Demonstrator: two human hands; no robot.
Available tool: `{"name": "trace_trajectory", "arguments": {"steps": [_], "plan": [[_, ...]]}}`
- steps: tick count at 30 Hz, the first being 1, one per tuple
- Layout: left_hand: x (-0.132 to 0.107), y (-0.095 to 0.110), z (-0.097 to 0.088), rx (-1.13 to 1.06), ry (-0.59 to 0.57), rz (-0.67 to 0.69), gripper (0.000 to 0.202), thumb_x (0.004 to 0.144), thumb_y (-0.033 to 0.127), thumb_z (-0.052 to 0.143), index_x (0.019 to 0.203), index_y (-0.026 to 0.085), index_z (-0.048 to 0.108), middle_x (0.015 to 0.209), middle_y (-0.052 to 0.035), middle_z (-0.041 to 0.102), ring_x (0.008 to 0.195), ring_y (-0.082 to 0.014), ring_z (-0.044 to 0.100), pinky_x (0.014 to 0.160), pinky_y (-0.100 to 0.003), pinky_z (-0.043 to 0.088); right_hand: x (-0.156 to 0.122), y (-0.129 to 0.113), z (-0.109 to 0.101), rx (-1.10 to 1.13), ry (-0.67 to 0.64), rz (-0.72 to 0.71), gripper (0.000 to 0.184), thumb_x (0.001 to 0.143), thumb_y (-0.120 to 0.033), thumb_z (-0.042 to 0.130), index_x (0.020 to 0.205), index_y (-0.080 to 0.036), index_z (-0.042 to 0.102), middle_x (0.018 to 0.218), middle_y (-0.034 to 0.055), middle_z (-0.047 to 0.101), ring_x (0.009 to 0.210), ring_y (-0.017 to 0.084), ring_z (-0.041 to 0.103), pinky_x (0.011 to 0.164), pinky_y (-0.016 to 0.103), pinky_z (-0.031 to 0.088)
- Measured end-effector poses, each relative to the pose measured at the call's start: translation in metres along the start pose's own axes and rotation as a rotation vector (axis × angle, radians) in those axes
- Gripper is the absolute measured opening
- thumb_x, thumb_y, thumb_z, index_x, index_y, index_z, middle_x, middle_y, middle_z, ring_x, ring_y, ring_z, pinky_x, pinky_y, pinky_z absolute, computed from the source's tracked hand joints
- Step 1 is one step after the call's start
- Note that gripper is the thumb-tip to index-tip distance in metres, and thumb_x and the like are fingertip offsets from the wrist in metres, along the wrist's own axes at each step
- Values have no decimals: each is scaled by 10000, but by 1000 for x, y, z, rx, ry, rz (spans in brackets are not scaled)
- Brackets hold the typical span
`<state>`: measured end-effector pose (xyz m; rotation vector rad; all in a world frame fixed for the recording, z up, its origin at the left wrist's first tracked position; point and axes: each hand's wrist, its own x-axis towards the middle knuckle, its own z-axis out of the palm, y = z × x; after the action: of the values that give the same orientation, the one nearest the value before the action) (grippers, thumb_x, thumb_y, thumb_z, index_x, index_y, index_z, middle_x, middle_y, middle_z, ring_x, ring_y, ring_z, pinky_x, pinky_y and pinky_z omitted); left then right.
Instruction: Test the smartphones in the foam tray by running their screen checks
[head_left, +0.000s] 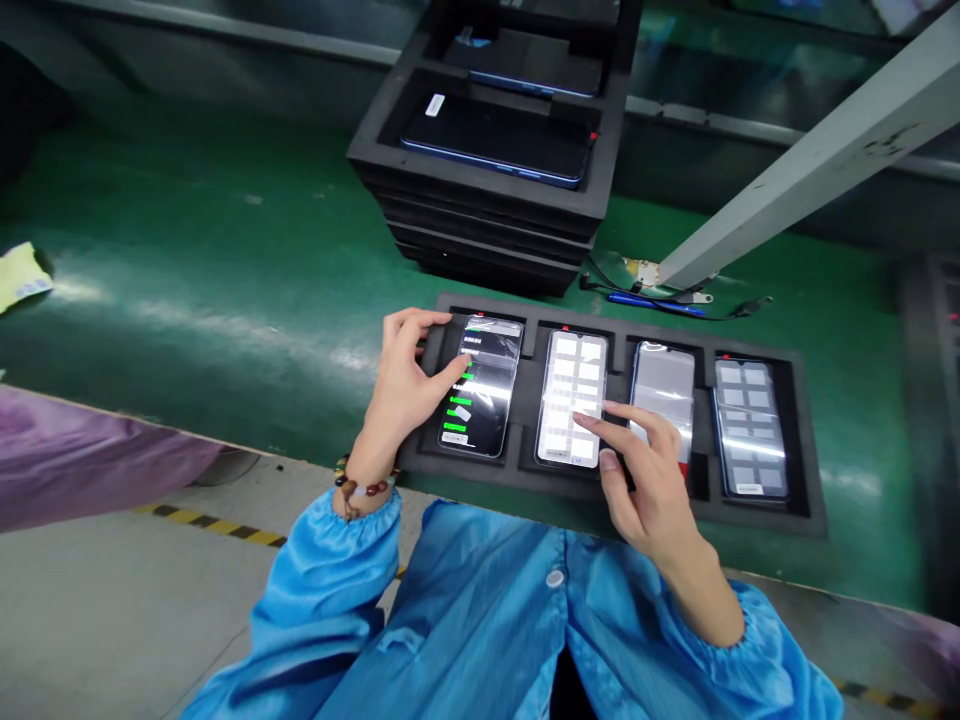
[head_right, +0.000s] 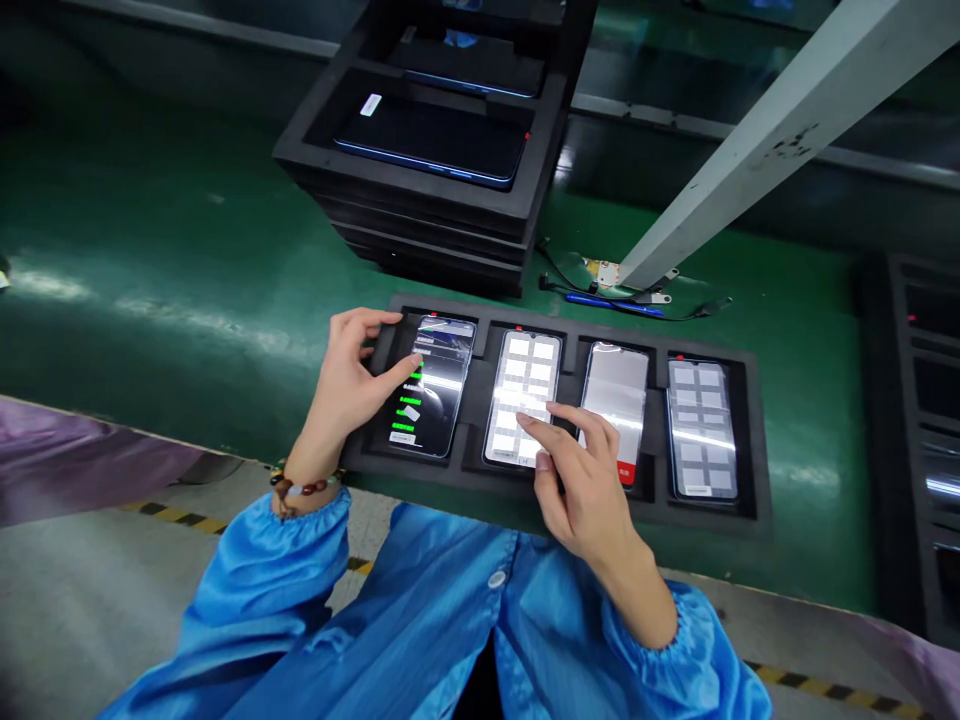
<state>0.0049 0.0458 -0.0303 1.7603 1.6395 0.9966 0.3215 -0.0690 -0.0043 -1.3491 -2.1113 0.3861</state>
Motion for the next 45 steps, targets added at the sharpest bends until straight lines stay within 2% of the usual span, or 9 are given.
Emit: {"name": "trace_trajectory", "arguments": {"steps": [4,9,12,16,20,23,28,36,45], "plan": [[-2,-1,-3,-10,-27,37,545,862,387,848,1363,282,662,1436,-104,542,1328,-289,596,1078,-462,592,0,0,1,14,8,4,536,1030,-81,506,1525,-276,569,1349,85,753,1385,333,597,1114,550,425],[-6,-5,-9,38,-130,82,757,808,466,905,1476,305,585,1544,-126,463,1539,-342,443,1190,-531,526,-2,-1,2,44,54,-2,521,1038,-85,506,1519,-271,578,1354,67,765,1381,317,605,1119,535,431],[-6,-7,-9,65,-118,86,721,843,484,872,1482,310,586,1537,-131,473,1536,-338,456,1164,-536,539,0,4,-3,49,122,68,482,1059,-119,502,1500,-290,596,1389,61,753,1396,312,603,1138,541,444],[-4,-3,-8,105,-67,106,533,947,472,771,1434,301,637,1509,-126,523,1508,-323,505,1149,-519,553,4,28,-26,-26,133,196,410,1101,-213,501,1485,-298,617,1440,77,718,1433,313,585,1180,562,437],[-1,3,-7,143,-28,169,418,1020,435,693,1407,277,673,1530,-130,533,1521,-325,514,1275,-555,462,-7,57,-58,-127,151,284,361,1116,-263,492,1432,-295,665,1410,86,730,1423,322,599,1201,590,426],[0,4,-5,167,-24,203,393,1046,424,659,1398,252,690,1522,-146,545,1518,-337,521,1314,-584,414,-30,63,-69,-125,152,257,345,1098,-237,526,1390,-294,700,1389,89,735,1403,315,617,1185,571,459],[0,4,-2,186,-1,234,418,1038,431,660,1368,182,718,1480,-186,594,1495,-359,545,1278,-619,434,-55,50,-63,-55,72,119,365,1045,-150,541,1340,-251,731,1350,120,719,1318,290,663,1076,495,549],[0,9,-3,199,16,205,442,1024,461,662,1352,174,738,1487,-203,606,1480,-380,563,1235,-629,465,-50,48,-55,-45,-98,-24,570,1011,-99,512,1545,-277,605,1225,82,796,1378,304,646,1113,561,510],[0,9,-3,195,26,186,417,1014,473,659,1317,203,751,1480,-179,625,1472,-374,573,1224,-626,471,-51,46,-54,-66,-74,-42,517,1002,-106,519,1487,-246,631,1219,72,813,1383,295,641,1117,534,492]]}}
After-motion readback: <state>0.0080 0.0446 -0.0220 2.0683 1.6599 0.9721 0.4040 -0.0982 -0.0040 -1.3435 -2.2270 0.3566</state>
